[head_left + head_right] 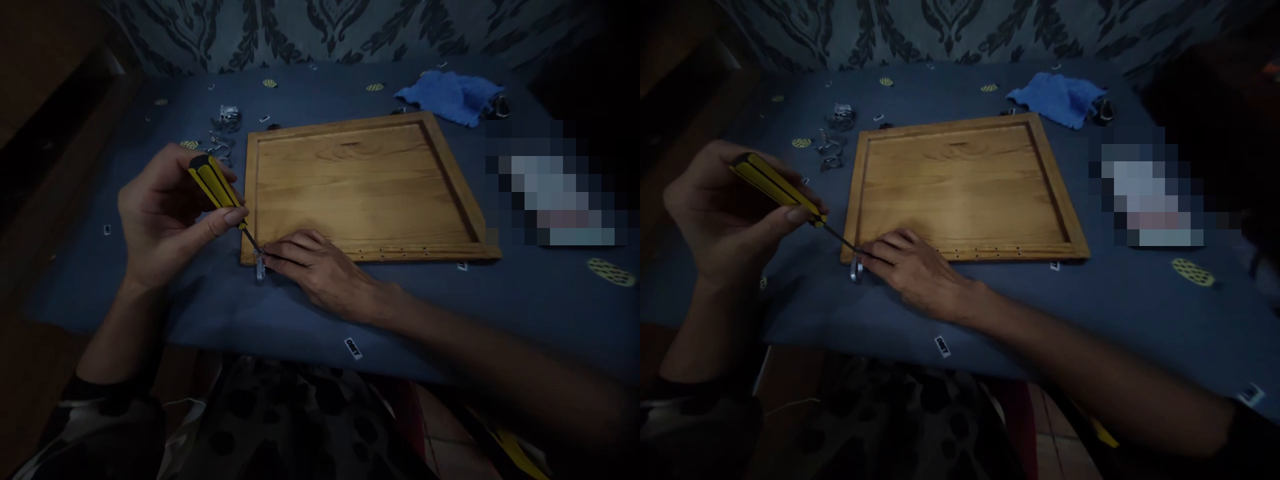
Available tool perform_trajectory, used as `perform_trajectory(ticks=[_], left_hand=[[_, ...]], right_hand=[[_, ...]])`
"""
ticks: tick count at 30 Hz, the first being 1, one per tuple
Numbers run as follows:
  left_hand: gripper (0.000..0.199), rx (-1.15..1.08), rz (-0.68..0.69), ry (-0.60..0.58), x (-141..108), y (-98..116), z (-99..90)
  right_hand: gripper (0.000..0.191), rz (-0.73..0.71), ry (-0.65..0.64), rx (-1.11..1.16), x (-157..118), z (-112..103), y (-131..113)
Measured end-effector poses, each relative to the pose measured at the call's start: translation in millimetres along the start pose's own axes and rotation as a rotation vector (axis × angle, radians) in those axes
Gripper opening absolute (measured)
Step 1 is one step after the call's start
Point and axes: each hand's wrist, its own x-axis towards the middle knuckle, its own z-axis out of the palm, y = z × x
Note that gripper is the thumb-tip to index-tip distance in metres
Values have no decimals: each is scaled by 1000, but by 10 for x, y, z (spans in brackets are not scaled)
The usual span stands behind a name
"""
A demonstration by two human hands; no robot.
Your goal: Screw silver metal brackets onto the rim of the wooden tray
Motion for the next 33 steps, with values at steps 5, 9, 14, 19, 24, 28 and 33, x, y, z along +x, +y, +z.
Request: perform_trajectory(ticks=[5,9,14,19,24,28,33], left_hand=[[42,24,16,-14,-4,-4,17],[41,36,1,-24,3,-20,26],[39,52,34,-32,2,-51,36],[39,116,54,-19,-2,-48,35],[40,130,44,-28,2,2,31],[46,128,47,-87,18,39,21],[46,55,60,-116,25,50,26]], right_hand=[[38,1,-12,-5,9,-15,-9],[39,2,-25,-19,10,-20,-11],[41,5,-25,-12,10,-14,-9],[41,7,-26,1,7,-10,-8],[43,28,-39,7,-1,1,-7],[42,13,-31,24,-3,-8,-8],[44,23,-65,32,-2,-27,-4]])
